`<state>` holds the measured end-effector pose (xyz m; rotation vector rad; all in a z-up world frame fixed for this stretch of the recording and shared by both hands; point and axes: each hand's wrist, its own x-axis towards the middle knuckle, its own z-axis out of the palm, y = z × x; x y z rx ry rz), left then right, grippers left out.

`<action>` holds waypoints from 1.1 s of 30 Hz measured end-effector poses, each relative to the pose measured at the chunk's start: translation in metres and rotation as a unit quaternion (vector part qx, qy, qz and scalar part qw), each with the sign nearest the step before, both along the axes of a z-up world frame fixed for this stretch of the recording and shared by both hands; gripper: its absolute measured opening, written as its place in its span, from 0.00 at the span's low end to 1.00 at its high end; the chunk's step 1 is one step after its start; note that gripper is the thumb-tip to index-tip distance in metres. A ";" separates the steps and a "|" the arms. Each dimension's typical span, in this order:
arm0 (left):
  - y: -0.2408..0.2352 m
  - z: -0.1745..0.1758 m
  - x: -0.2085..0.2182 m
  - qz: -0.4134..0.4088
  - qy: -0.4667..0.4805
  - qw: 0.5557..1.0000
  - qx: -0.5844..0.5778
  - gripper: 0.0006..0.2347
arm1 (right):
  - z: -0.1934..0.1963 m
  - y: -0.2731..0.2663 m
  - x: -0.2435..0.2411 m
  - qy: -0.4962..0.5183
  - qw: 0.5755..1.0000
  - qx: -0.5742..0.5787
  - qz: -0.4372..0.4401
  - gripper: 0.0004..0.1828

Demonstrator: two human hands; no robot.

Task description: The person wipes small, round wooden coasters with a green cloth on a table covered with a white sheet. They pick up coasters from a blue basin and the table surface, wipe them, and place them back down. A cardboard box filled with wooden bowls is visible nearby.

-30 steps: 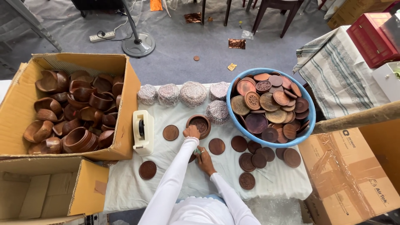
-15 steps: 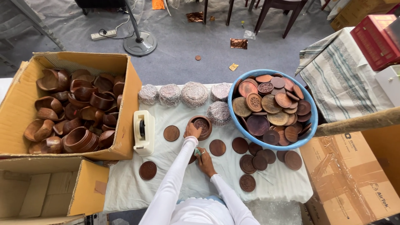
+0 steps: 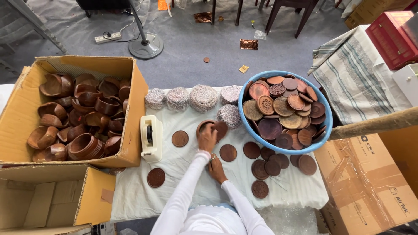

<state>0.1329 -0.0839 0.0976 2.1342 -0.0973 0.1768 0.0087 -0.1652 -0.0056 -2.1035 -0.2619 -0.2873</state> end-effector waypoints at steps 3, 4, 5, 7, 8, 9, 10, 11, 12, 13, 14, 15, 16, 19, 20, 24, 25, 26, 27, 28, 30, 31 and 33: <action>-0.030 0.040 -0.045 -0.112 0.120 0.981 0.106 0.15 | -0.022 -0.003 -0.002 -0.024 0.999 0.016 0.037 0.20; -0.038 0.016 -0.051 -0.112 0.122 0.981 0.105 0.15 | -0.024 -0.004 -0.004 -0.021 0.999 0.015 0.038 0.20; -0.046 -0.007 -0.057 -0.139 0.114 0.976 0.122 0.14 | -0.026 -0.004 -0.005 -0.011 0.999 0.025 0.033 0.20; -0.059 -0.029 -0.071 -0.168 0.107 0.971 0.134 0.14 | -0.027 -0.010 -0.009 0.003 0.999 0.031 0.027 0.21; -0.060 -0.026 -0.075 -0.179 0.124 0.967 0.131 0.15 | -0.026 -0.013 -0.008 0.012 0.999 0.039 0.022 0.21; -0.061 -0.023 -0.079 -0.191 0.141 0.963 0.127 0.17 | -0.024 -0.016 -0.007 0.021 0.999 0.047 0.017 0.21; -0.057 -0.022 -0.079 -0.189 0.142 0.963 0.126 0.17 | -0.023 -0.016 -0.005 0.022 0.998 0.047 0.019 0.21; -0.053 -0.020 -0.080 -0.192 0.110 0.970 0.097 0.18 | -0.022 -0.017 -0.003 0.031 0.998 0.058 0.016 0.22; -0.048 -0.018 -0.081 -0.193 0.078 0.976 0.069 0.19 | -0.020 -0.015 0.000 0.040 0.997 0.070 0.014 0.22; -0.036 -0.007 -0.081 -0.190 0.078 0.976 0.069 0.19 | -0.017 -0.013 0.003 0.040 0.997 0.071 0.017 0.22; -0.026 0.003 -0.081 -0.175 0.005 0.983 0.055 0.19 | -0.013 -0.012 0.005 0.049 0.995 0.082 0.016 0.23; -0.015 0.013 -0.082 -0.159 -0.068 0.984 0.042 0.18 | -0.010 -0.010 0.008 0.058 0.994 0.093 0.015 0.23; 0.002 0.014 -0.079 -0.155 -0.067 0.985 0.042 0.18 | -0.004 -0.009 0.010 0.059 0.994 0.093 0.019 0.23; 0.051 0.010 -0.079 -0.102 -0.103 0.988 0.047 0.20 | 0.033 -0.007 0.012 0.075 0.991 0.107 0.023 0.24; 0.068 0.005 -0.080 -0.097 -0.031 0.994 0.033 0.22 | 0.058 -0.006 0.013 0.062 0.997 0.052 -0.020 0.19; 0.099 -0.025 -0.087 -0.091 0.107 0.988 0.069 0.17 | 0.106 0.001 0.018 -0.009 0.985 -0.161 -0.065 0.22; 0.094 -0.059 -0.089 -0.089 0.107 0.988 0.068 0.17 | 0.103 0.008 0.016 -0.008 0.985 -0.161 -0.063 0.22; 0.090 -0.092 -0.086 -0.053 0.072 0.990 0.106 0.09 | 0.101 0.017 0.018 -0.078 0.977 -0.194 -0.044 0.22; 0.085 -0.124 -0.083 -0.017 0.036 0.989 0.144 0.02 | 0.100 0.026 0.020 -0.147 0.963 -0.226 -0.025 0.22; 0.088 -0.119 -0.089 -0.018 0.035 0.989 0.144 0.02 | 0.112 0.031 0.015 -0.148 0.963 -0.226 -0.026 0.22; 0.094 -0.109 -0.101 0.005 0.024 0.995 0.093 0.01 | 0.135 0.041 0.005 -0.218 0.944 -0.238 0.066 0.27; 0.091 -0.106 -0.102 0.005 0.024 0.995 0.093 0.01 | 0.130 0.039 0.007 -0.219 0.944 -0.239 0.066 0.27; 0.091 -0.099 -0.103 0.014 0.018 0.995 0.096 0.02 | 0.122 0.037 0.013 -0.185 0.953 -0.221 0.090 0.28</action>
